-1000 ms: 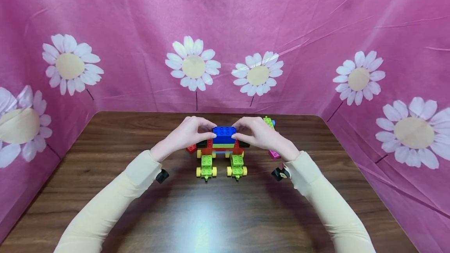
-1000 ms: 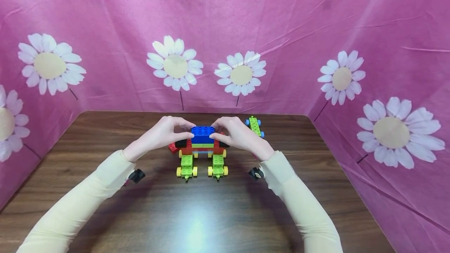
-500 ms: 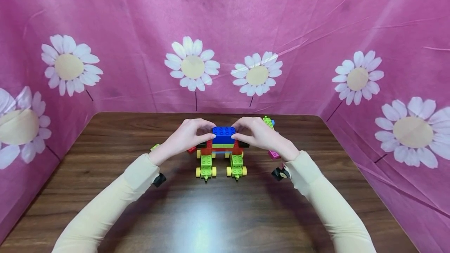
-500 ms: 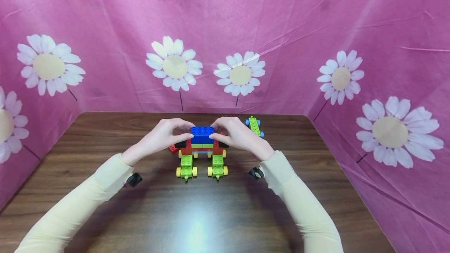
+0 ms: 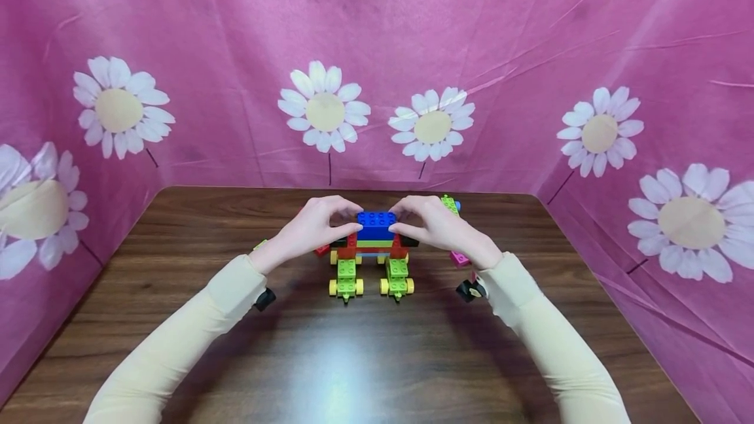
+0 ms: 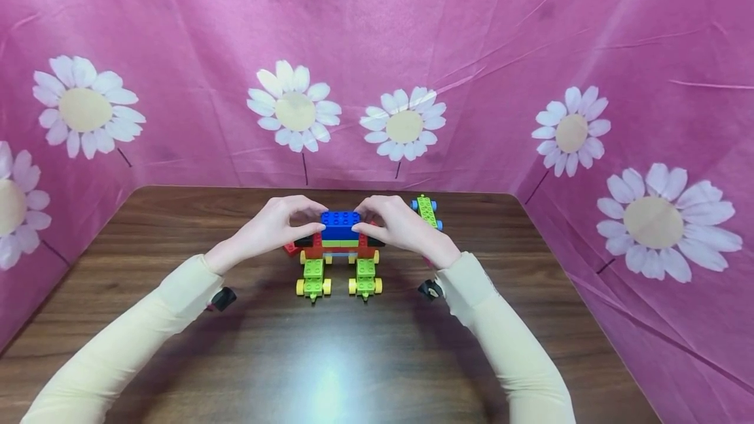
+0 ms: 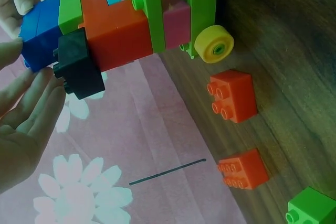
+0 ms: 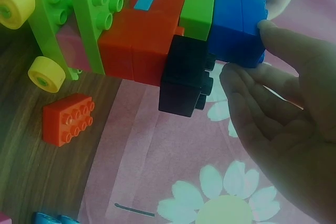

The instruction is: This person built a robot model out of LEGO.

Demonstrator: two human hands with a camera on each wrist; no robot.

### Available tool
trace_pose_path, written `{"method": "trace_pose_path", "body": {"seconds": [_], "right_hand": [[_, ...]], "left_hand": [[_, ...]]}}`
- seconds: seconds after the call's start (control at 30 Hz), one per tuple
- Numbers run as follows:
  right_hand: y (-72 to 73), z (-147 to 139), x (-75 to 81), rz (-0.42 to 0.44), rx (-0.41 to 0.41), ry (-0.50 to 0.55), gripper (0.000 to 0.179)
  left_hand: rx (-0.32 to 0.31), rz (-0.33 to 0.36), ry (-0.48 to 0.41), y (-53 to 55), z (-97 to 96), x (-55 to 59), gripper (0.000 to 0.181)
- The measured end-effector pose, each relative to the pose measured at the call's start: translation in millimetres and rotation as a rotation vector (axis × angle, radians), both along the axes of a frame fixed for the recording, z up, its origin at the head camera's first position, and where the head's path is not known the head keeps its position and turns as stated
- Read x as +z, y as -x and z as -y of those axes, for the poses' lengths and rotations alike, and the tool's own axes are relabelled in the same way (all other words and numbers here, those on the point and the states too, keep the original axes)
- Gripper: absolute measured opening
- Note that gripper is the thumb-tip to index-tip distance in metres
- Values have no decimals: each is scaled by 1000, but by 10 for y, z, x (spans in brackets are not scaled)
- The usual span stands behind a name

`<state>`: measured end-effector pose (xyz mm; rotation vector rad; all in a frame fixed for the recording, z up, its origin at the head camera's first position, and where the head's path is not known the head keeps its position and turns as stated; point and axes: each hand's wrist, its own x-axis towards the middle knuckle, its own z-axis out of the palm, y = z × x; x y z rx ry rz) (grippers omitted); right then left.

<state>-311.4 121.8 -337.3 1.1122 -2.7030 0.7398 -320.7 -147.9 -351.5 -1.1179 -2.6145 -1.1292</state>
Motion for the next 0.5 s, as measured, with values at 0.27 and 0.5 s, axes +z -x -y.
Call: {"method": "trace_pose_path", "body": {"seconds": [0.27,0.5], "right_hand": [[1,2,17,3,-3,-6,25],[-10,4,32,16,-7,-12,25]], "left_hand": [[1,13,2,10,6,10,33],[-3,22,-8,5,11,6,33]]}}
